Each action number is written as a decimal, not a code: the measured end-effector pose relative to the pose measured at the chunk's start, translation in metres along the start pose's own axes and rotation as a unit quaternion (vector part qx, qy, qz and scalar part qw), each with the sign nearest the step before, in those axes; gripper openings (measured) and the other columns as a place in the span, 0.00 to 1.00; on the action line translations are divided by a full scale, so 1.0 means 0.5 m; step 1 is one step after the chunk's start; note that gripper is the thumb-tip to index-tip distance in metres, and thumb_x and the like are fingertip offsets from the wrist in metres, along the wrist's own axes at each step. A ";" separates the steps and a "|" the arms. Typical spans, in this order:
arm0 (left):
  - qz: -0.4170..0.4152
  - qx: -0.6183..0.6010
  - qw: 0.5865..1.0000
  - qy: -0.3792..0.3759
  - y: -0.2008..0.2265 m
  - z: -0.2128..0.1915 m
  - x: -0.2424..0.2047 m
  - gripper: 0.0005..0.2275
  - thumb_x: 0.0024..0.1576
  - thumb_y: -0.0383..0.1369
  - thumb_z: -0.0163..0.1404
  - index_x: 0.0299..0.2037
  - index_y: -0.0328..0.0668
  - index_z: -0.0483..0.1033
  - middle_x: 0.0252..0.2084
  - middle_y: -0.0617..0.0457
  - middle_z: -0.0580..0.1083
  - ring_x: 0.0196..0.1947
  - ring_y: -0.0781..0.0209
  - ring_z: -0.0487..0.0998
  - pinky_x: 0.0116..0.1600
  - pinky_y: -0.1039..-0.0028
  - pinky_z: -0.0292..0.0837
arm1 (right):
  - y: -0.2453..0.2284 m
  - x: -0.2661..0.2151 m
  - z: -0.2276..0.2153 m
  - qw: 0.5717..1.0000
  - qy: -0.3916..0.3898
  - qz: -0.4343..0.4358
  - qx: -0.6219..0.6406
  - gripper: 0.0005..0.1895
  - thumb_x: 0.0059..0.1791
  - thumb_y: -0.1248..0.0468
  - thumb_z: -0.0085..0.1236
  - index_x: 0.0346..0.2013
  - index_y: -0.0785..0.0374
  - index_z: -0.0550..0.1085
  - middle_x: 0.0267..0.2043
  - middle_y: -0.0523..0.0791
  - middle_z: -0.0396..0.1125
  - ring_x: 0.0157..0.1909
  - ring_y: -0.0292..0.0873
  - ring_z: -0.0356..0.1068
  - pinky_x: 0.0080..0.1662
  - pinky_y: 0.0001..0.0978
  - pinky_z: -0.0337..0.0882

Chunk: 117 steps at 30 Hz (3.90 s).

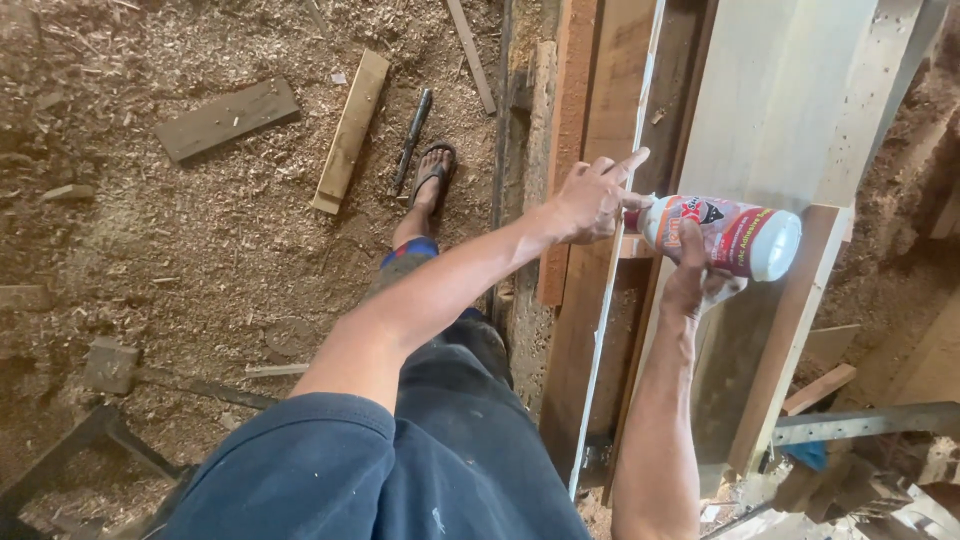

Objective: Applying wood glue to the edge of a long wooden plank for assembly in a workshop.

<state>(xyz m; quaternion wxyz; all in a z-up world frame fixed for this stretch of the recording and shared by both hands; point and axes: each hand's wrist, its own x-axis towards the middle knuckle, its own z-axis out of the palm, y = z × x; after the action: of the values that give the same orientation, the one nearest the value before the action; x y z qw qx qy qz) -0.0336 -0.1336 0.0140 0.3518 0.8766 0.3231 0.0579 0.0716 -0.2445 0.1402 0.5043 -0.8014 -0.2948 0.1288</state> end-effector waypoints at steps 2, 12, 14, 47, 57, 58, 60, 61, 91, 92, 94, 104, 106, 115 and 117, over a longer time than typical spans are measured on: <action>0.013 0.004 1.000 0.007 0.004 -0.013 -0.013 0.30 0.50 0.28 0.48 0.58 0.88 0.76 0.78 0.62 0.45 0.64 0.52 0.67 0.63 0.60 0.72 | 0.006 -0.008 -0.007 1.000 -0.004 -0.007 0.016 0.29 0.49 0.58 0.75 0.55 0.68 0.69 0.49 0.52 0.69 0.52 0.53 0.74 0.39 0.42 0.88; 0.014 -0.052 0.998 0.020 0.038 -0.015 -0.012 0.31 0.51 0.31 0.51 0.62 0.91 0.71 0.79 0.63 0.42 0.67 0.51 0.66 0.66 0.57 0.72 | -0.024 -0.044 0.008 0.991 0.098 0.041 0.083 0.30 0.46 0.53 0.75 0.54 0.66 0.70 0.48 0.48 0.69 0.51 0.46 0.75 0.41 0.38 0.88; 0.004 -0.096 0.995 0.039 0.039 -0.043 -0.016 0.25 0.57 0.31 0.46 0.62 0.81 0.74 0.78 0.59 0.47 0.67 0.47 0.67 0.67 0.53 0.70 | 0.018 -0.036 0.001 0.987 0.100 0.060 0.107 0.30 0.45 0.56 0.76 0.54 0.66 0.70 0.49 0.50 0.69 0.52 0.49 0.75 0.40 0.40 0.88; 0.145 0.156 0.976 0.037 0.009 0.112 -0.207 0.38 0.59 0.28 0.49 0.77 0.74 0.47 0.81 0.47 0.37 0.80 0.46 0.39 0.75 0.35 0.34 | 0.051 -0.177 -0.101 0.991 0.101 0.070 0.060 0.32 0.46 0.63 0.75 0.59 0.69 0.67 0.54 0.51 0.68 0.60 0.51 0.71 0.49 0.47 0.83; 0.195 0.156 0.965 0.082 -0.042 0.111 -0.161 0.43 0.51 0.22 0.51 0.75 0.78 0.49 0.80 0.46 0.39 0.80 0.47 0.40 0.75 0.32 0.36 | 0.027 -0.187 -0.102 0.983 0.149 0.091 0.060 0.32 0.47 0.58 0.76 0.58 0.63 0.67 0.53 0.51 0.66 0.59 0.52 0.70 0.47 0.50 0.84; 0.199 0.163 0.961 0.105 -0.063 0.116 -0.131 0.42 0.51 0.23 0.52 0.74 0.78 0.51 0.80 0.45 0.38 0.80 0.46 0.39 0.75 0.31 0.35 | 0.030 -0.177 -0.100 0.970 0.178 0.127 0.105 0.32 0.47 0.56 0.73 0.59 0.64 0.67 0.53 0.50 0.66 0.57 0.50 0.70 0.47 0.48 0.84; 0.207 0.171 0.955 0.127 -0.099 0.096 -0.086 0.41 0.50 0.24 0.53 0.74 0.78 0.53 0.81 0.45 0.36 0.80 0.46 0.38 0.74 0.31 0.34 | 0.026 -0.159 -0.089 0.952 0.212 0.163 0.149 0.33 0.48 0.54 0.71 0.59 0.65 0.66 0.53 0.49 0.66 0.56 0.48 0.71 0.48 0.46 0.84; 0.206 0.172 0.954 0.130 -0.109 0.070 -0.068 0.41 0.50 0.25 0.53 0.74 0.78 0.54 0.81 0.45 0.36 0.80 0.46 0.37 0.75 0.31 0.33 | 0.018 -0.145 -0.084 0.940 0.233 0.178 0.176 0.34 0.47 0.56 0.71 0.60 0.67 0.66 0.54 0.50 0.66 0.57 0.50 0.71 0.47 0.47 0.83; 0.171 0.026 0.984 -0.052 -0.229 -0.255 0.073 0.48 0.47 0.24 0.49 0.77 0.76 0.38 0.80 0.38 0.33 0.79 0.39 0.39 0.73 0.33 0.39 | -0.279 0.383 0.381 0.963 0.035 0.232 0.132 0.40 0.47 0.45 0.70 0.64 0.58 0.62 0.58 0.46 0.60 0.64 0.45 0.61 0.59 0.43 0.73; 0.112 -0.034 0.993 -0.028 -0.229 -0.280 0.071 0.50 0.46 0.20 0.45 0.78 0.76 0.36 0.80 0.37 0.34 0.78 0.35 0.41 0.72 0.31 0.41 | -0.313 0.387 0.398 0.966 0.026 0.232 0.109 0.42 0.47 0.45 0.71 0.65 0.62 0.61 0.59 0.48 0.59 0.66 0.46 0.62 0.61 0.43 0.72; 0.066 -0.030 0.997 0.030 -0.268 -0.292 0.105 0.48 0.46 0.20 0.49 0.78 0.71 0.40 0.78 0.34 0.39 0.77 0.33 0.44 0.71 0.30 0.44 | -0.279 0.416 0.419 0.971 0.006 0.199 0.134 0.42 0.48 0.47 0.71 0.65 0.65 0.60 0.59 0.49 0.59 0.66 0.47 0.62 0.62 0.42 0.72; -0.030 -0.063 0.989 0.133 -0.363 -0.390 0.353 0.42 0.47 0.18 0.50 0.75 0.66 0.57 0.79 0.36 0.35 0.79 0.35 0.42 0.74 0.30 0.41 | -0.149 0.561 0.513 0.996 -0.018 0.050 0.071 0.30 0.44 0.55 0.78 0.54 0.65 0.75 0.51 0.50 0.72 0.54 0.46 0.74 0.43 0.38 0.85; -0.037 -0.055 0.990 0.120 -0.368 -0.426 0.405 0.43 0.45 0.19 0.50 0.75 0.68 0.56 0.79 0.37 0.33 0.79 0.35 0.41 0.74 0.31 0.40 | -0.226 0.584 0.524 0.993 -0.055 0.084 0.055 0.28 0.45 0.51 0.73 0.53 0.64 0.76 0.52 0.50 0.70 0.55 0.46 0.72 0.45 0.36 0.83; -0.046 -0.035 0.995 0.086 -0.417 -0.476 0.488 0.42 0.44 0.21 0.54 0.73 0.67 0.58 0.79 0.38 0.37 0.78 0.36 0.45 0.74 0.31 0.43 | -0.285 0.673 0.604 0.992 -0.059 0.105 0.046 0.29 0.44 0.54 0.75 0.54 0.63 0.73 0.49 0.47 0.71 0.52 0.45 0.74 0.39 0.37 0.86; -0.047 -0.037 0.995 0.083 -0.428 -0.490 0.501 0.42 0.44 0.21 0.54 0.73 0.65 0.58 0.79 0.37 0.37 0.78 0.35 0.45 0.74 0.30 0.43 | -0.293 0.695 0.621 0.994 -0.044 0.096 0.042 0.28 0.43 0.56 0.76 0.51 0.65 0.75 0.46 0.48 0.73 0.49 0.46 0.76 0.37 0.38 0.87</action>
<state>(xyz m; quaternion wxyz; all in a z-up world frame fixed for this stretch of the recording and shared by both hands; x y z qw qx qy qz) -0.0302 0.2769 0.0249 0.3583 0.8389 0.3897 0.1261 0.1404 0.2388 0.1591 0.5094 -0.7977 -0.2328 0.2236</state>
